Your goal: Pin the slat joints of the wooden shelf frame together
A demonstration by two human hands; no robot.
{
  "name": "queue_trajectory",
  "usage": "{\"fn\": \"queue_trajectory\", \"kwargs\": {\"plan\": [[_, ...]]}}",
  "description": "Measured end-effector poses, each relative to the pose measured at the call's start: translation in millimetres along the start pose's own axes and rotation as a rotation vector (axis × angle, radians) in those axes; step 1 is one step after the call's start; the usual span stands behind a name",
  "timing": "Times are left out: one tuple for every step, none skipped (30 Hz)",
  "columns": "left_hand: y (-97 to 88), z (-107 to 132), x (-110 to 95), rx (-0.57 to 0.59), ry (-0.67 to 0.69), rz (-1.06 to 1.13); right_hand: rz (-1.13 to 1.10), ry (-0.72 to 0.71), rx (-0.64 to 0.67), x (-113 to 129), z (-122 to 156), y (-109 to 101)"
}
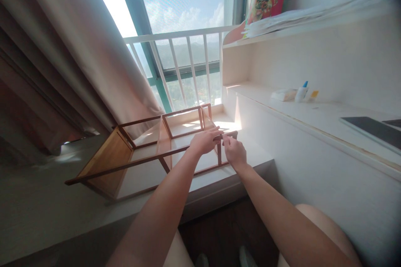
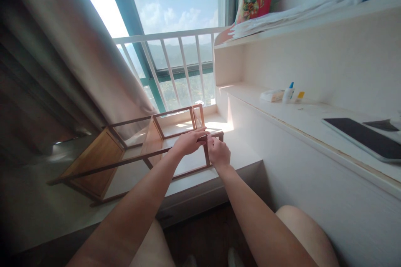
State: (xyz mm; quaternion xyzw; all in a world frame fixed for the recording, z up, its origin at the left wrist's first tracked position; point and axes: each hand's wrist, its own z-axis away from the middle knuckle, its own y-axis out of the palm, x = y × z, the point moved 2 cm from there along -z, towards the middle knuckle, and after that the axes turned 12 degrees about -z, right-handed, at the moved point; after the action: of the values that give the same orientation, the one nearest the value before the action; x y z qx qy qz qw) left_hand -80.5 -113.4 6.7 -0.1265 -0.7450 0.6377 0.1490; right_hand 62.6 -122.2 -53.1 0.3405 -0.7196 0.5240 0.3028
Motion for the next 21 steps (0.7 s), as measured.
{"fn": "queue_trajectory", "kwargs": {"plan": [[0.0,0.0,0.0,-0.001,0.001,0.001,0.010,0.002,-0.005,0.1,0.0,-0.2],[-0.1,0.1,0.1,-0.003,0.003,0.002,0.023,-0.006,-0.014,0.3,0.1,-0.4],[-0.2,0.1,0.1,-0.005,0.004,0.003,0.039,-0.021,-0.023,0.7,0.3,-0.4],[-0.3,0.1,0.1,-0.007,0.005,0.004,0.055,-0.039,-0.028,1.2,0.4,-0.5],[-0.4,0.2,0.1,-0.007,0.004,0.004,0.070,-0.056,-0.030,1.7,0.4,-0.5],[-0.3,0.1,0.1,-0.008,0.003,0.005,0.079,-0.067,-0.030,2.1,0.3,-0.8],[-0.2,0.1,0.1,-0.008,0.001,0.005,0.081,-0.071,-0.027,2.3,0.1,-1.1],[-0.1,0.0,0.0,-0.007,0.000,0.005,0.075,-0.067,-0.022,2.2,-0.2,-1.5],[0.0,-0.1,0.0,-0.006,-0.002,0.005,0.061,-0.061,-0.017,1.9,-0.5,-1.9],[0.2,-0.2,0.0,-0.006,-0.002,0.005,0.045,-0.054,-0.014,1.3,-0.5,-2.3],[0.3,-0.3,0.0,-0.006,-0.002,0.005,0.032,-0.049,-0.014,0.4,-0.4,-2.5],[0.4,-0.4,0.0,-0.006,-0.001,0.005,0.023,-0.050,-0.018,-0.5,0.0,-2.5],[0.4,-0.5,0.1,-0.007,-0.001,0.004,0.019,-0.056,-0.026,-1.4,0.5,-2.3],[0.4,-0.5,0.1,-0.008,-0.001,0.004,0.020,-0.068,-0.034,-2.1,1.2,-1.9],[0.5,-0.6,0.2,-0.009,-0.001,0.003,0.024,-0.083,-0.040,-2.6,1.8,-1.3],[0.5,-0.6,0.2,-0.010,-0.001,0.003,0.027,-0.101,-0.043,-2.8,2.3,-0.6],[0.4,-0.7,0.2,-0.010,0.000,0.002,0.029,-0.116,-0.046,-2.7,2.7,0.2],[0.4,-0.7,0.2,-0.010,0.001,0.001,0.027,-0.125,-0.052,-2.5,2.8,1.0],[0.3,-0.7,0.1,-0.010,0.002,0.000,0.017,-0.128,-0.061,-2.1,2.7,1.7],[0.1,-0.7,0.0,-0.009,0.002,-0.002,-0.011,-0.122,-0.073,-1.7,2.4,2.4],[0.0,-0.7,-0.2,-0.009,0.002,-0.004,-0.074,-0.105,-0.087,-1.3,1.8,3.3]]}}
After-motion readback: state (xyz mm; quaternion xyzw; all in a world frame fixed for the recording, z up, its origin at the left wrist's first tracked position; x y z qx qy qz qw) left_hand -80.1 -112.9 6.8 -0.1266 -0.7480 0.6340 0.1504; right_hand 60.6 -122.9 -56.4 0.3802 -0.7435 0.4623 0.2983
